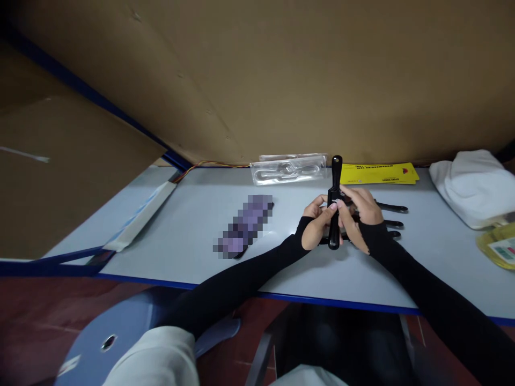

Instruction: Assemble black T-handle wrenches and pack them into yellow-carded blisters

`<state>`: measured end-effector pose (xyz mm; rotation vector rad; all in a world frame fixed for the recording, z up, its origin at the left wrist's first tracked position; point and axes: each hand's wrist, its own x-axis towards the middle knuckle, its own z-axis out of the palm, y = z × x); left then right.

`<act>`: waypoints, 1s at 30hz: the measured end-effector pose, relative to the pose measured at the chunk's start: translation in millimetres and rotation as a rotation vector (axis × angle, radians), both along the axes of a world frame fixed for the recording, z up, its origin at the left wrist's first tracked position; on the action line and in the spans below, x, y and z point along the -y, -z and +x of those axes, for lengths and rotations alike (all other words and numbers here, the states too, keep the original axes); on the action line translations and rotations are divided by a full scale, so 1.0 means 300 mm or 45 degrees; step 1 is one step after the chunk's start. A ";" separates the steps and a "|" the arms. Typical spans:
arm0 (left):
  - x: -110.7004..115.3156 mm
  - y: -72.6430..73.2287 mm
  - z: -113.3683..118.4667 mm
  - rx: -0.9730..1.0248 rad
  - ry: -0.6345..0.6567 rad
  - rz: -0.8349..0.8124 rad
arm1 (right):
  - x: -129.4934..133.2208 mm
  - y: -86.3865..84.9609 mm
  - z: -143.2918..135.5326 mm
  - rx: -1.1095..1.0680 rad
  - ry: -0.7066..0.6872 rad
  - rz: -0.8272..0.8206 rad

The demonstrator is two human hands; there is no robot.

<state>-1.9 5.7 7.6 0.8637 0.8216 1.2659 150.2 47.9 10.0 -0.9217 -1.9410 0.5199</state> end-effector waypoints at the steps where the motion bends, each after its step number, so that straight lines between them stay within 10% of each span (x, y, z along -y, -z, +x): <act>1: -0.001 0.005 0.004 -0.008 -0.035 0.015 | 0.003 -0.012 0.003 -0.012 0.027 -0.014; 12: -0.006 0.001 0.013 -0.267 -0.292 0.100 | -0.022 -0.074 0.032 0.055 -0.038 0.007; 24: -0.018 -0.042 -0.073 -0.382 0.051 -0.108 | -0.093 -0.055 0.080 0.162 -0.369 -0.079; 30: -0.007 -0.018 -0.042 -0.270 0.055 -0.066 | -0.072 -0.048 0.073 0.123 -0.182 -0.130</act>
